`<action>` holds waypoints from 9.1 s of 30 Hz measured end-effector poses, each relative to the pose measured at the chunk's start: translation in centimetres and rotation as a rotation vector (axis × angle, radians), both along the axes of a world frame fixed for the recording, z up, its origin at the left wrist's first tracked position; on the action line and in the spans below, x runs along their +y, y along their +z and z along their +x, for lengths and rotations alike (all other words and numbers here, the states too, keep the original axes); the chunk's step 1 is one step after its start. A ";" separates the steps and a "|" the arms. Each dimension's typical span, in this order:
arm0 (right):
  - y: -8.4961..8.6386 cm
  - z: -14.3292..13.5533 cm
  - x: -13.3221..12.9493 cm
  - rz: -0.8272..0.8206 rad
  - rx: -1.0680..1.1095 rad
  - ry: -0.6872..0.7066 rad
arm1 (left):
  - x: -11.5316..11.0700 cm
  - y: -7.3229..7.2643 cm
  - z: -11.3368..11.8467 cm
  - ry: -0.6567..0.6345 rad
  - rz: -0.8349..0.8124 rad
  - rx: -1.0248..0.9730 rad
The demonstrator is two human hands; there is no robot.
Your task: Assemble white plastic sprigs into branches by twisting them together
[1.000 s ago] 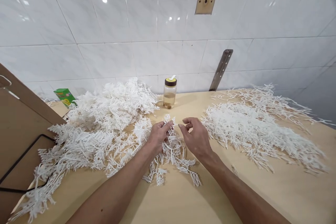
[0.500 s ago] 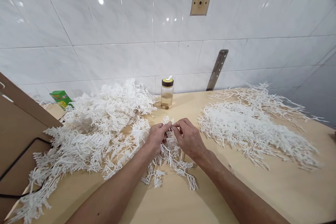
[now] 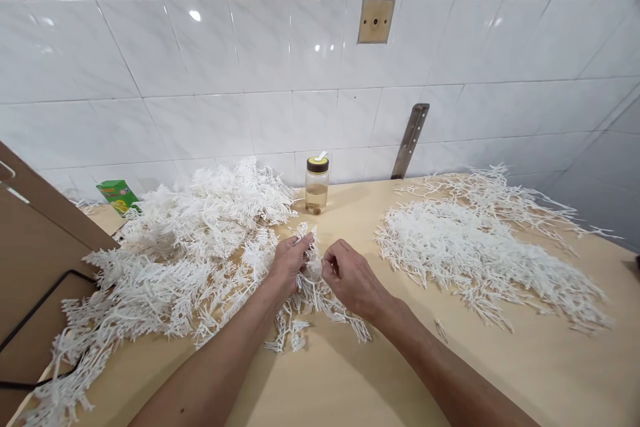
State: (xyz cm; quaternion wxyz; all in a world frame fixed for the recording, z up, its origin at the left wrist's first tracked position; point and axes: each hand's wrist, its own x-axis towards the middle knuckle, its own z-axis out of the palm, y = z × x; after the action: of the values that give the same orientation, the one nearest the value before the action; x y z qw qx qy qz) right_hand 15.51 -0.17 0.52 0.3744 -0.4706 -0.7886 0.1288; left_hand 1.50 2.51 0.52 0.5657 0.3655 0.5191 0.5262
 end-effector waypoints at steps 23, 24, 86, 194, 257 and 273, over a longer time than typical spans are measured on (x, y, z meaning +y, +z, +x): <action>0.0 1.5 0.7 0.161 -0.012 -0.069 | -0.6 -0.1 0.6 -0.145 0.031 0.037; -0.1 1.5 0.7 0.150 -0.008 -0.069 | -0.7 0.0 0.6 -0.151 0.028 0.040; -1.3 3.7 3.5 0.136 -0.164 -0.440 | -1.6 0.3 1.0 -0.313 0.061 0.146; 2.2 5.4 1.9 -0.561 0.586 -0.021 | -1.4 0.2 0.5 -0.465 0.052 0.156; 2.5 6.4 1.6 -0.538 0.266 0.190 | -2.0 0.7 1.1 -0.624 0.191 0.484; 1.8 6.7 2.5 -0.053 0.159 -0.256 | -2.7 0.9 1.4 -0.627 0.236 0.317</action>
State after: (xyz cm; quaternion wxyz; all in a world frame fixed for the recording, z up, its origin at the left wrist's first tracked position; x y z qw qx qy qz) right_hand 22.21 2.31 2.28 0.4364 -0.5653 -0.6864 0.1377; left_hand 2.87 -0.16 1.46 0.5660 0.6464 0.3988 0.3205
